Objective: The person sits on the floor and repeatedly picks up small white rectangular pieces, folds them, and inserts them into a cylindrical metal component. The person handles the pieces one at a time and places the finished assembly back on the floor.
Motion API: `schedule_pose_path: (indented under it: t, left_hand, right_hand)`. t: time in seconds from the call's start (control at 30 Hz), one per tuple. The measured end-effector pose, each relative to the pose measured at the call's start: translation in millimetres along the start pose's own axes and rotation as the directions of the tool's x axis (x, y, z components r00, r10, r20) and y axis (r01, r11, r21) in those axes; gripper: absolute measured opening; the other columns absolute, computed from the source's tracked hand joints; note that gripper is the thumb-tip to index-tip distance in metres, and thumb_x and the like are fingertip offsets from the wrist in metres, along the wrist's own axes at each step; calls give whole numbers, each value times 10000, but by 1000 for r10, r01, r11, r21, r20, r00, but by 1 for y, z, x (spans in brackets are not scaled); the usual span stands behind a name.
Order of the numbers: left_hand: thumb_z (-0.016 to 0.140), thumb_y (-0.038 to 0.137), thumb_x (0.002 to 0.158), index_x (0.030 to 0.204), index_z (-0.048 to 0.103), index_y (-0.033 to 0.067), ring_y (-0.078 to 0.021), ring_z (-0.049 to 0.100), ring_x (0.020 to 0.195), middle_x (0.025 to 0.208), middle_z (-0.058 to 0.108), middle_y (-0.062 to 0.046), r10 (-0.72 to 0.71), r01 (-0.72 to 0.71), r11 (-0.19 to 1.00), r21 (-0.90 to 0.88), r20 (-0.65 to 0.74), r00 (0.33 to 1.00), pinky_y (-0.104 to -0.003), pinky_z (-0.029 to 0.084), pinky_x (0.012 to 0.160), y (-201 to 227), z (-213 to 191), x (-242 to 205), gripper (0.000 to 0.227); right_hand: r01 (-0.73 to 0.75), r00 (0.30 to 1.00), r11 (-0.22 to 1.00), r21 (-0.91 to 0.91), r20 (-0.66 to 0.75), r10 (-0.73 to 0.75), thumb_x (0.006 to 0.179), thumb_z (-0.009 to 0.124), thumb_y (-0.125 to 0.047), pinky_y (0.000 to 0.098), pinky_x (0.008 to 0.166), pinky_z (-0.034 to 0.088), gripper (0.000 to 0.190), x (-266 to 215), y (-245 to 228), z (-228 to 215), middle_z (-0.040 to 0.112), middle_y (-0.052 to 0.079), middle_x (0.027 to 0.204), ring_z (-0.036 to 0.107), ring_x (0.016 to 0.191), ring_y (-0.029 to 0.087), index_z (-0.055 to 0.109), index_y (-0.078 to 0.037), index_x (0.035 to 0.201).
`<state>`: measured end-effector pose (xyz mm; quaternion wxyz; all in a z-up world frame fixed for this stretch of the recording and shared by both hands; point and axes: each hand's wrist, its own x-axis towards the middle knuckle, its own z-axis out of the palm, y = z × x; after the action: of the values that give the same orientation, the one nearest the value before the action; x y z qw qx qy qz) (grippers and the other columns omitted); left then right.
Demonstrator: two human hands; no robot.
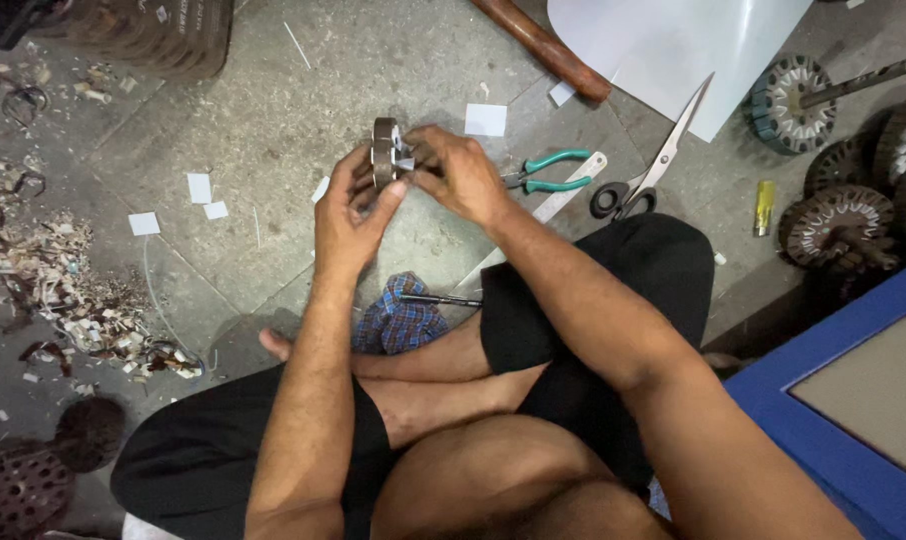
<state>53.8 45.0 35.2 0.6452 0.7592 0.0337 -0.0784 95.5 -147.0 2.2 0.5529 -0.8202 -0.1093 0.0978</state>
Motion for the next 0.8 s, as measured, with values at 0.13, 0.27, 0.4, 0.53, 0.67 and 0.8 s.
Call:
schedule_pose_path:
  t: [0.13, 0.27, 0.4, 0.53, 0.67, 0.8]
  left_hand:
    - [780, 159, 965, 1521, 427, 6, -250, 604, 1325, 1435, 596, -222, 36, -24, 981, -195, 57, 998, -380, 517, 1105, -21, -5, 3, 676]
    - [680, 258, 1038, 1477, 524, 21, -199, 657, 1233, 1352, 678, -165, -4, 8, 991, -137, 24, 1000, -328, 542, 1048, -34, -6, 6, 522]
    - [548, 362, 1093, 1417, 613, 15, -158, 670, 1159, 1297, 711, -117, 1, -2, 999, -42, -7, 1000, -288, 549, 992, -35, -9, 5, 480]
    - [503, 361, 1119, 1420, 603, 4, -168, 665, 1146, 1300, 701, -126, 24, -24, 1000, 2, -33, 999, -297, 547, 977, -33, -10, 6, 477]
    - [496, 338, 1089, 1426, 592, 29, -167, 682, 1110, 1280, 701, -116, -99, 98, 995, -26, -47, 994, -294, 578, 917, -33, -10, 6, 468]
    - [514, 206, 1117, 1463, 579, 15, -190, 655, 1229, 1394, 665, -150, 21, -22, 1000, -4, -28, 999, -317, 546, 1020, -33, -11, 6, 401]
  right_hand:
    - [-24, 998, 999, 28, -57, 26, 831, 799, -66, 346, 800, 605, 315, -6, 4, 3, 740, 135, 1058, 761, 931, 250, 673, 4, 1112]
    - [65, 996, 995, -71, -56, -70, 855, 789, -60, 368, 821, 591, 202, 0, 10, 6, 757, 121, 1026, 750, 928, 273, 749, -23, 1050]
    - [54, 997, 996, -65, -60, -58, 854, 788, -74, 371, 825, 596, 202, 2, 11, 10, 754, 106, 1013, 750, 921, 267, 747, -44, 1049]
    - [20, 997, 999, -50, -77, -24, 851, 790, -81, 367, 792, 598, 174, -1, 13, 12, 744, 94, 965, 748, 875, 255, 755, -60, 1021]
    - [146, 984, 981, -130, -87, -158, 840, 785, -65, 381, 772, 587, 171, 1, 18, 12, 732, 102, 950, 729, 868, 285, 772, -65, 1010]
    - [119, 990, 980, -157, -63, -130, 828, 782, -71, 380, 755, 584, 165, 3, 20, 13, 735, 100, 960, 729, 855, 282, 776, -68, 993]
